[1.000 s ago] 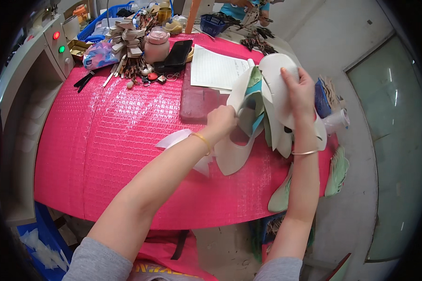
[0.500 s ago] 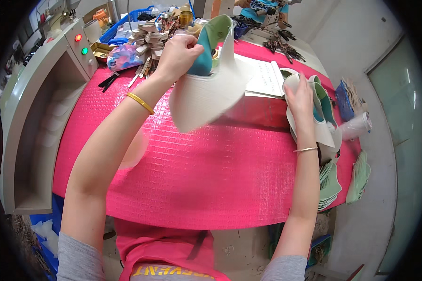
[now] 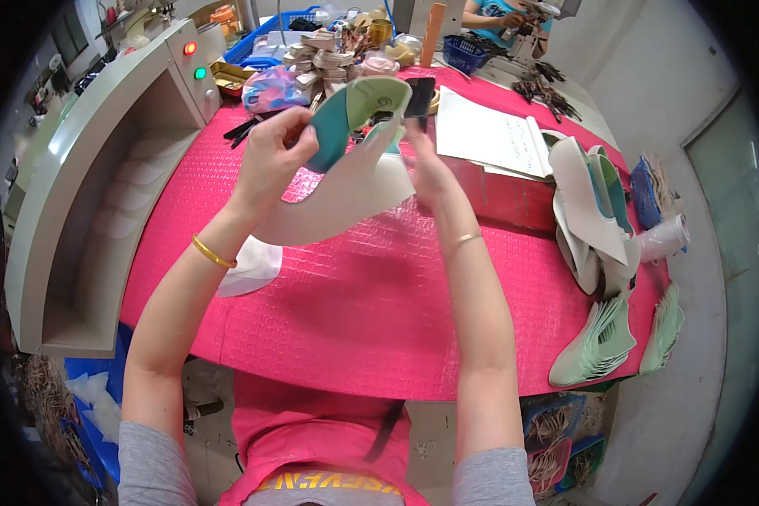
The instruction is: Assembling shoe components by inserting and aligning lining material into the shoe upper.
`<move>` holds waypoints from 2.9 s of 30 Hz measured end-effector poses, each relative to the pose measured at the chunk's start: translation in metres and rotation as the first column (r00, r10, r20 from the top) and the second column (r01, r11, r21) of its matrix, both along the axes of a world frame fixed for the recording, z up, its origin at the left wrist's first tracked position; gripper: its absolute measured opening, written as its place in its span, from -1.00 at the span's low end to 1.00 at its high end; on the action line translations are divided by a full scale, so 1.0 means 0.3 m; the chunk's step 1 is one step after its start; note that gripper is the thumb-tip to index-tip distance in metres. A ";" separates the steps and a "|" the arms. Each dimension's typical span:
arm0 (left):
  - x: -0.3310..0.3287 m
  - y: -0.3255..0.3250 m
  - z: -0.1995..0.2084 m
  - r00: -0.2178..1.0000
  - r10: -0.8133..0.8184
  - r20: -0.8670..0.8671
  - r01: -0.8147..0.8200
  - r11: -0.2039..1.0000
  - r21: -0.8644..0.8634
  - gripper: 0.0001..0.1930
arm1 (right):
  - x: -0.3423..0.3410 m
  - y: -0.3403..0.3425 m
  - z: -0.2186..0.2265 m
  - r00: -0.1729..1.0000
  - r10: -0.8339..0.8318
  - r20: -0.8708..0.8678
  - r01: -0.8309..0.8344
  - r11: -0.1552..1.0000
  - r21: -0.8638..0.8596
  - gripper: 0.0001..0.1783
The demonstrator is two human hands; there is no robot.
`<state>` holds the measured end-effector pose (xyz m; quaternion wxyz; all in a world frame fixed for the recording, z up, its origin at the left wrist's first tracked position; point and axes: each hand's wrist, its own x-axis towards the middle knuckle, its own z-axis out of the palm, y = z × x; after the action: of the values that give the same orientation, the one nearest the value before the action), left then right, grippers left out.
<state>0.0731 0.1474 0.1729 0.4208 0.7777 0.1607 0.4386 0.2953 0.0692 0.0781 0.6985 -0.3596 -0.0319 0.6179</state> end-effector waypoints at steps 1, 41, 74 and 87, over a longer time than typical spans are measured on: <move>-0.032 -0.002 -0.009 1.000 0.000 -0.024 0.000 1.000 0.011 -0.86 | -0.055 0.051 0.006 0.932 0.009 0.364 0.002 1.000 -0.031 -0.06; -0.636 0.070 -0.141 0.946 -0.323 -0.031 0.270 0.837 -0.475 -0.77 | -0.776 -0.100 0.307 -0.323 -0.339 0.884 -0.263 0.929 0.260 -0.46; -0.259 -0.315 -0.116 0.843 -0.426 0.327 0.483 0.334 -0.810 -0.59 | -0.463 -0.268 0.138 0.442 -0.761 0.476 0.560 0.648 0.516 -0.83; -0.175 -0.293 -0.027 0.772 -0.629 0.089 0.430 0.414 -0.802 -0.64 | -0.469 -0.517 0.260 -0.373 -0.362 0.854 -0.149 0.932 0.330 -0.74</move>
<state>0.0205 0.0595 0.1648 0.8124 0.5644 0.1267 0.0728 0.1545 -0.0860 0.1561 0.4665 -0.5963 -0.6522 -0.0377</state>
